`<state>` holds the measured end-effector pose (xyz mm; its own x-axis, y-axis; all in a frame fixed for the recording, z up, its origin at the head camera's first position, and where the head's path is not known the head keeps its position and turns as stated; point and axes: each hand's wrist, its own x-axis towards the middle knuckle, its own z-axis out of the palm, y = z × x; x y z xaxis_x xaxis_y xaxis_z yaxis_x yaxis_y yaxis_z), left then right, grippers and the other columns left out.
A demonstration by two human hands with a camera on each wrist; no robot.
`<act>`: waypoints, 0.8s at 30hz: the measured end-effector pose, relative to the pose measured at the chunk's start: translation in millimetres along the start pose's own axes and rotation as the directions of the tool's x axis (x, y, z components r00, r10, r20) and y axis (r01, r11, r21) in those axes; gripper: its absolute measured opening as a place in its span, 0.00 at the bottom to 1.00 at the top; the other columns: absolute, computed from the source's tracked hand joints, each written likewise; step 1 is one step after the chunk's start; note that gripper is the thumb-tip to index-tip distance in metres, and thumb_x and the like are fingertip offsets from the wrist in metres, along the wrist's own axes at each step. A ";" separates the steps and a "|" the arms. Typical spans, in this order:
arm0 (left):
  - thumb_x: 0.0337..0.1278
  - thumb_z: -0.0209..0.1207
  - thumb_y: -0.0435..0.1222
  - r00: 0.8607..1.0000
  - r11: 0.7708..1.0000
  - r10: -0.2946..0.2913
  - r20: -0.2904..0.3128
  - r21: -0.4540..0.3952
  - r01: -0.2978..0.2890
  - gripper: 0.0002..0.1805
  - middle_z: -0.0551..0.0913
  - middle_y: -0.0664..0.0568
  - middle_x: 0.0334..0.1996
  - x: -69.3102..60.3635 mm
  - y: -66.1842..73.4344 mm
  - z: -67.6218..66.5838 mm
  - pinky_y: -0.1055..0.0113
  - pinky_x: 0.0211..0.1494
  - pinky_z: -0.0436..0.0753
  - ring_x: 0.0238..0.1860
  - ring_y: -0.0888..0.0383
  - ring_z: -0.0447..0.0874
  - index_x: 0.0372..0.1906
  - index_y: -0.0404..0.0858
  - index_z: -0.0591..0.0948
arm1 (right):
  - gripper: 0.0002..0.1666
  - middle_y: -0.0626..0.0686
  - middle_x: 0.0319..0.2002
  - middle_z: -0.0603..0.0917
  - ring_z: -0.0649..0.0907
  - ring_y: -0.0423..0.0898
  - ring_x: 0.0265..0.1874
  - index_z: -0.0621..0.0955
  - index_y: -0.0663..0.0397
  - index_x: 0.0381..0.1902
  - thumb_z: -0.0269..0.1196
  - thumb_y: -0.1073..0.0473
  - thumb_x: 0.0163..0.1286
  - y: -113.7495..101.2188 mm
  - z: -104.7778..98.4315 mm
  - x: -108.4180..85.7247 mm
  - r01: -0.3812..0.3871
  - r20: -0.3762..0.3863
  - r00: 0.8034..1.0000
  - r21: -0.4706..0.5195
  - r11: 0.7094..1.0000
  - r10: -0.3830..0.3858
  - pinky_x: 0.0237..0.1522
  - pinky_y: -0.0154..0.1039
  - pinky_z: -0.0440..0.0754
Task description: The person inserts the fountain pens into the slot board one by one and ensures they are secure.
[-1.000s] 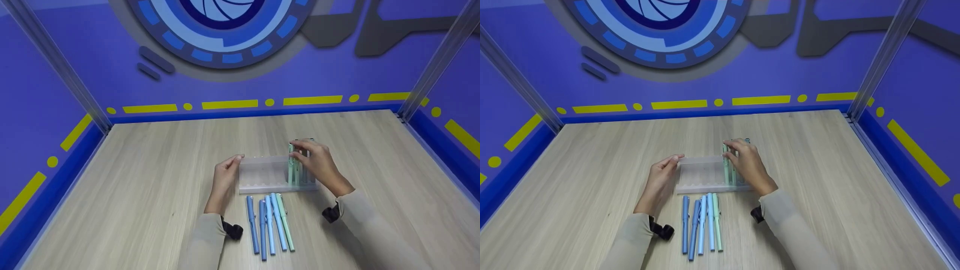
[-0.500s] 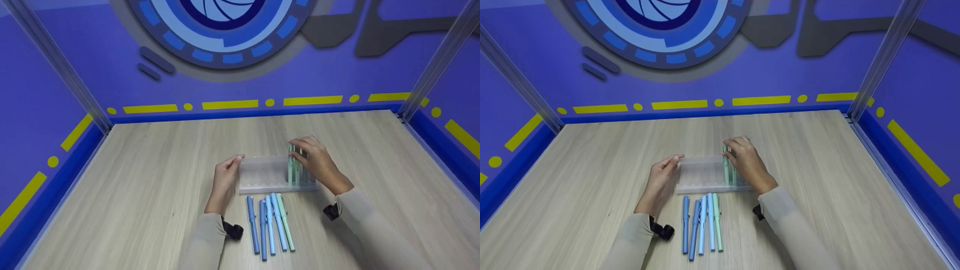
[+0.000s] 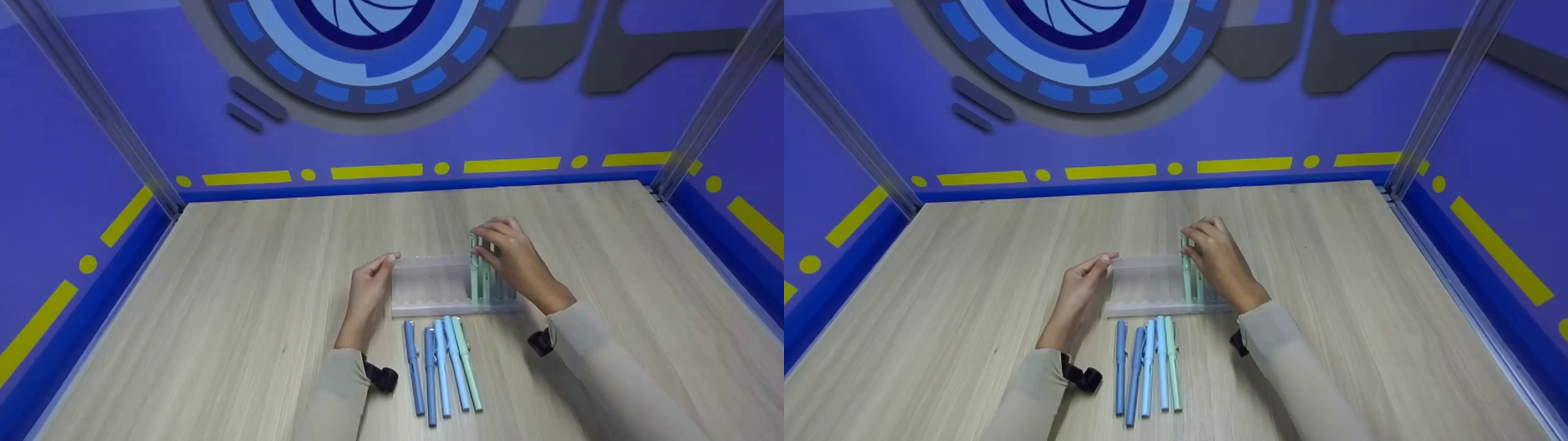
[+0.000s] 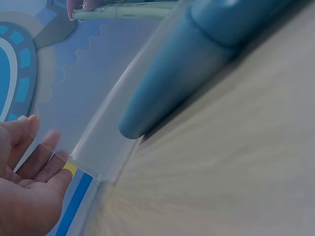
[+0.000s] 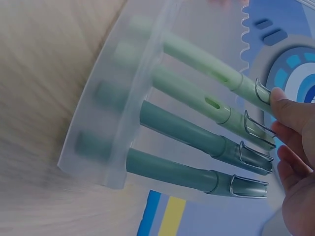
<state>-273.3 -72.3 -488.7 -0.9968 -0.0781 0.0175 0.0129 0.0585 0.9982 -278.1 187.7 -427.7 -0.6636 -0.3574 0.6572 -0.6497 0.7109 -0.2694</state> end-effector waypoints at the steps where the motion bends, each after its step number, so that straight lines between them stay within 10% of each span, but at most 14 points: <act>1: 0.67 0.55 0.44 1.000 1.000 -0.003 0.000 0.002 0.003 0.18 0.82 0.47 0.57 -0.1 0.5 0.0 0.59 0.71 0.71 0.65 0.52 0.74 0.53 0.38 0.83 | 0.19 0.55 0.43 0.86 0.79 0.53 0.48 0.84 0.59 0.46 0.72 0.64 0.54 0.5 0.4 0.3 -0.001 0.003 1.000 0.002 1.000 0.001 0.48 0.44 0.84; 24: 0.67 0.55 0.46 1.000 1.000 -0.009 0.009 0.018 0.009 0.19 0.81 0.48 0.58 -0.9 1.5 -0.8 0.58 0.72 0.70 0.65 0.51 0.73 0.54 0.39 0.82 | 0.18 0.56 0.47 0.84 0.79 0.53 0.51 0.84 0.60 0.48 0.70 0.63 0.58 5.9 3.7 3.0 -0.037 0.046 0.998 0.001 0.999 0.037 0.50 0.44 0.83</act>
<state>-272.3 -72.9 -487.2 -0.9975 -0.0696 0.0076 0.0023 0.0756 0.9971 -285.3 188.5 -429.9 -0.7038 -0.3584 0.6134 -0.6250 0.7229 -0.2947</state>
